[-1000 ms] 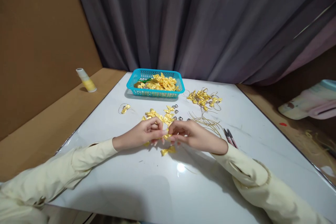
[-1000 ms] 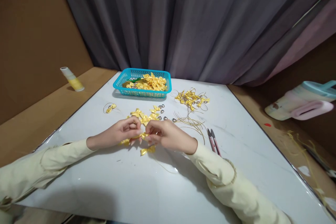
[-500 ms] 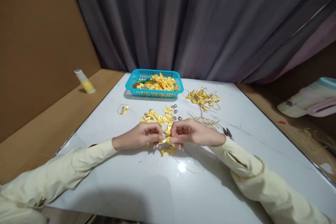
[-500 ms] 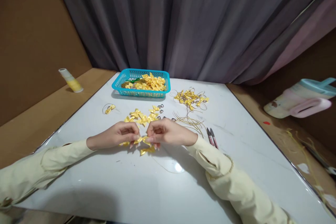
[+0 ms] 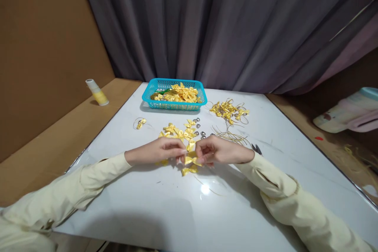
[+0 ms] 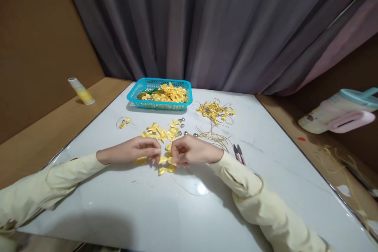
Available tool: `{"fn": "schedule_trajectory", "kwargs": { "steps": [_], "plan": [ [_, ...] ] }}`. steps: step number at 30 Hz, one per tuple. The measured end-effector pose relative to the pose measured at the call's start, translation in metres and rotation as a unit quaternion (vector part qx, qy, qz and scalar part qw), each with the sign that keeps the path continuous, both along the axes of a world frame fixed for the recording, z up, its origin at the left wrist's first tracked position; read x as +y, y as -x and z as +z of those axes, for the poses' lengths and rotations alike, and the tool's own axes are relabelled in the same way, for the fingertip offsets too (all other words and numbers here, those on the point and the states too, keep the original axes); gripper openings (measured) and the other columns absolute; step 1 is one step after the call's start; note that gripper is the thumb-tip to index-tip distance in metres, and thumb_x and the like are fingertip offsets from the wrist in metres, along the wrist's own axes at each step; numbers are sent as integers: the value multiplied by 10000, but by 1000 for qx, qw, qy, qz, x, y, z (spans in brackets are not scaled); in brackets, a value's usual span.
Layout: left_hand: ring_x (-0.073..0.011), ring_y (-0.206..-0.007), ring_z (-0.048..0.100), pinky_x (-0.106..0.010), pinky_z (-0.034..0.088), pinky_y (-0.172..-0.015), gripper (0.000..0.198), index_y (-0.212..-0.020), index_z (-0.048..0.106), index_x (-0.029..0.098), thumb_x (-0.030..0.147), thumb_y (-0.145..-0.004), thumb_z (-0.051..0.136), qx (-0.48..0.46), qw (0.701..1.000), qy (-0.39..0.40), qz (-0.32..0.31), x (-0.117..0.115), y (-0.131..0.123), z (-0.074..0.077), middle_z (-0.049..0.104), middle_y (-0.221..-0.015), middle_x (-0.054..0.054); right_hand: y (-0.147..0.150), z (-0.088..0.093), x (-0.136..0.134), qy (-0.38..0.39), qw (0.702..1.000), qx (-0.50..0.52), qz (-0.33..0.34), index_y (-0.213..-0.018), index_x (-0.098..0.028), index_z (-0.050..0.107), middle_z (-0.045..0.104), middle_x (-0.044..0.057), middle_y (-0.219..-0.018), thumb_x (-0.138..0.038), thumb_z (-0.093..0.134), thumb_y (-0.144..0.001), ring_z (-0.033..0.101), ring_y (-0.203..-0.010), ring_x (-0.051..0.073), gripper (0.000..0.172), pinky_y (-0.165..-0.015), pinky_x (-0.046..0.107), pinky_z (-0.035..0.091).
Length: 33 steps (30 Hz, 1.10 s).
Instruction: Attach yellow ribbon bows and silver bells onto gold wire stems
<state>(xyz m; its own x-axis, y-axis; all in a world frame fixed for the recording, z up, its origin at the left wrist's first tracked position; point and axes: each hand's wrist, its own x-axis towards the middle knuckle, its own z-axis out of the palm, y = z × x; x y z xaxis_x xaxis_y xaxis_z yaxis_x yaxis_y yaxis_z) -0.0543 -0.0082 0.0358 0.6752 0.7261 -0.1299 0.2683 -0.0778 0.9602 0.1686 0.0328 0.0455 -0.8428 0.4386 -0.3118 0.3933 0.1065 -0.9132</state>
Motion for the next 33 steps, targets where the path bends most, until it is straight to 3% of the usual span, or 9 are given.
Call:
{"fn": "schedule_trajectory", "kwargs": {
  "steps": [2, 6, 10, 12, 16, 22, 26, 29, 33],
  "plan": [
    [-135, -772, 567, -253, 438, -692, 196, -938, 509, 164, 345, -888, 453, 29, 999, -19, 19, 6, 6, 4, 604, -874, -35, -7, -3, 10, 7, 999, -36, 35, -666, -143, 465, 507, -42, -546, -279, 612, -756, 467, -467, 58, 219, -478, 193, 384],
    [-129, -691, 500, -230, 374, -605, 104, -809, 478, 172, 271, -825, 502, 233, 963, -135, -7, 9, 21, 18, 558, -823, -8, -17, -7, 21, 29, 993, -82, 76, -777, -164, 438, 546, -33, -587, -350, 608, -765, 496, -474, 75, 252, -477, 208, 411],
    [-174, -785, 456, -253, 351, -658, 134, -785, 453, 170, 210, -733, 571, 373, 900, -213, -78, -4, 27, 32, 493, -854, -25, -19, 2, 17, -95, 974, -178, 101, -876, -168, 469, 559, -38, -563, -348, 616, -767, 485, -478, 81, 257, -474, 190, 371],
    [-185, -798, 442, -260, 341, -663, 153, -801, 448, 168, 205, -732, 580, 400, 883, -223, -104, -8, 26, 33, 481, -875, -36, -18, 9, 12, -178, 955, -218, 98, -895, -163, 499, 577, -24, -589, -336, 599, -784, 489, -502, 86, 229, -495, 193, 360],
    [-172, -790, 448, -258, 335, -672, 33, -806, 447, 170, 150, -814, 471, 371, 891, -225, -130, -7, 23, 25, 481, -880, -38, -16, 24, 3, -281, 924, -247, 79, -871, -160, 540, 611, 5, -668, -314, 577, -805, 497, -556, 97, 171, -517, 199, 339],
    [-163, -830, 445, -239, 348, -735, 117, -728, 441, 174, 154, -843, 452, 276, 926, -221, -130, 5, 22, 10, 469, -828, -21, -8, 35, -11, -328, 915, -224, 73, -819, -164, 568, 592, -3, -609, -266, 535, -837, 459, -505, 87, 109, -488, 196, 293],
    [-154, -829, 467, -238, 376, -749, 135, -771, 474, 168, 261, -868, 462, 207, 955, -172, -125, 12, 20, 4, 479, -859, -20, 5, 26, -24, -384, 914, -117, 51, -844, -155, 576, 616, 19, -712, -178, 495, -850, 500, -576, 97, 84, -552, 205, 342],
    [-143, -798, 481, -237, 388, -719, 160, -817, 476, 166, 299, -891, 430, 179, 967, -147, -107, 12, 18, 8, 491, -883, -21, 14, 11, -32, -439, 895, -46, 67, -888, -147, 565, 605, 59, -855, -114, 501, -823, 530, -719, 133, 97, -614, 224, 377],
    [-172, -818, 462, -256, 374, -700, 247, -860, 453, 173, 414, -851, 510, 246, 944, -212, -64, -3, 17, 18, 487, -899, -26, 18, -2, -35, -466, 880, -23, 86, -831, -147, 547, 576, 76, -861, -94, 451, -837, 509, -744, 151, 109, -627, 240, 389]
  ]
}}
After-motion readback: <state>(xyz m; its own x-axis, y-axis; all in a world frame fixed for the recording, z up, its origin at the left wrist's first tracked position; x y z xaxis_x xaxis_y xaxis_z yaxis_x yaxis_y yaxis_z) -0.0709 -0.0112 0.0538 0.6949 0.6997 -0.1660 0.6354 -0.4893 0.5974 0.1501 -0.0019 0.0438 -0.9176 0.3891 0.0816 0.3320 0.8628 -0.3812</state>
